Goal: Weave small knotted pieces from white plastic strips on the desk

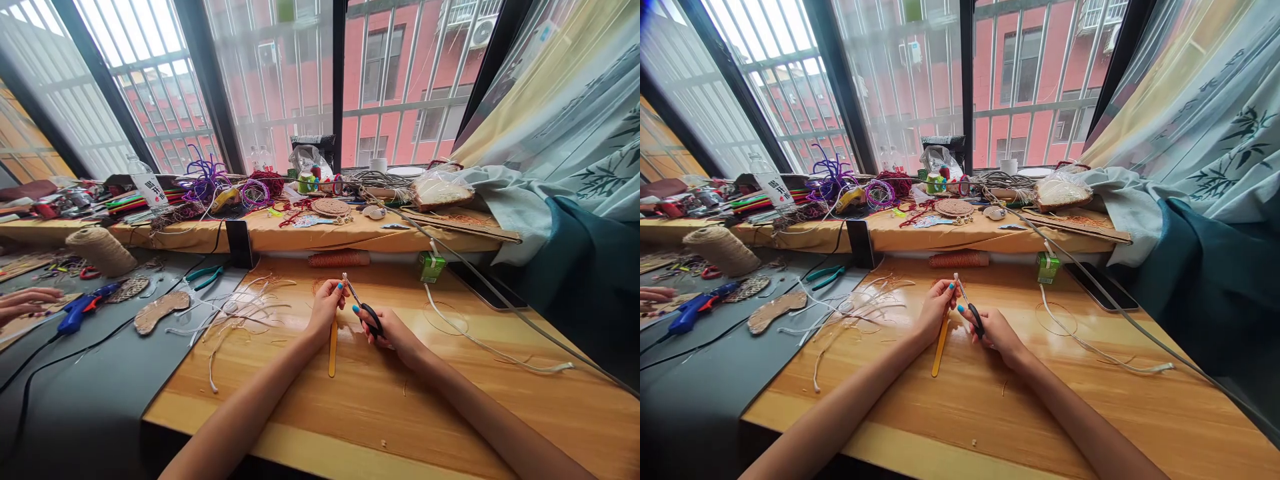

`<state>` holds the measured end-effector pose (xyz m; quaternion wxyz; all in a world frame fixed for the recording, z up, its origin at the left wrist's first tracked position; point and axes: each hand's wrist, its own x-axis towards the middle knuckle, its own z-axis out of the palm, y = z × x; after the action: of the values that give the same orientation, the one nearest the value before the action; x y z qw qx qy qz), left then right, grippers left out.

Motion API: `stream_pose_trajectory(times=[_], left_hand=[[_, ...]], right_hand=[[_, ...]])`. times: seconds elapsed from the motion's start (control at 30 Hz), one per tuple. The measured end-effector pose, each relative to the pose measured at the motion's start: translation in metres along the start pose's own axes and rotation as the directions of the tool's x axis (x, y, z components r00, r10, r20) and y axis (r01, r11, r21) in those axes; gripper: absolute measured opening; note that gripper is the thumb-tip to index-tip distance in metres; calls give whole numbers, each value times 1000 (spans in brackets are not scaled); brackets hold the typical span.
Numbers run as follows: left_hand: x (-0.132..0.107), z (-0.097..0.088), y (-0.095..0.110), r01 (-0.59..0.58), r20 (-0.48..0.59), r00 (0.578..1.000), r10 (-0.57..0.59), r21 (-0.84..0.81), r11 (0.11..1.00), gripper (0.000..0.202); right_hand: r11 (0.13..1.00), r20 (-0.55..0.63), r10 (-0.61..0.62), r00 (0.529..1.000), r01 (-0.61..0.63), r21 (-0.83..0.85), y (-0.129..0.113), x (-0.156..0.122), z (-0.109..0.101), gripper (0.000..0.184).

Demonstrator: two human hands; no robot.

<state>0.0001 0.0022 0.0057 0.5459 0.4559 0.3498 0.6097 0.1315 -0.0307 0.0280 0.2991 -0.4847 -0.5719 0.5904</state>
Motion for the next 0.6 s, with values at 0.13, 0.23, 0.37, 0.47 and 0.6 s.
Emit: stream_pose_trajectory(times=[0.13,0.23,0.37,0.47,0.6], left_hand=[[3,-2,-5,3,-6,1000,-3,26,1000,25],[8,-4,-5,-40,-4,999,42,219,975,22],[9,-19,23,-292,170,952,253,751,592,26],[-1,-51,63,-316,291,947,139,921,229,33],[-14,-114,104,-153,119,978,-170,967,-204,56]], right_hand=[[1000,-48,5,999,-6,-19,1,0,2,43],[997,-148,-46,988,35,-75,4,4,-4,43],[947,-369,-177,912,55,-318,6,12,-24,42],[849,-449,-264,854,-15,-528,8,17,-37,41],[817,-439,-278,854,-30,-576,11,21,-44,43]])
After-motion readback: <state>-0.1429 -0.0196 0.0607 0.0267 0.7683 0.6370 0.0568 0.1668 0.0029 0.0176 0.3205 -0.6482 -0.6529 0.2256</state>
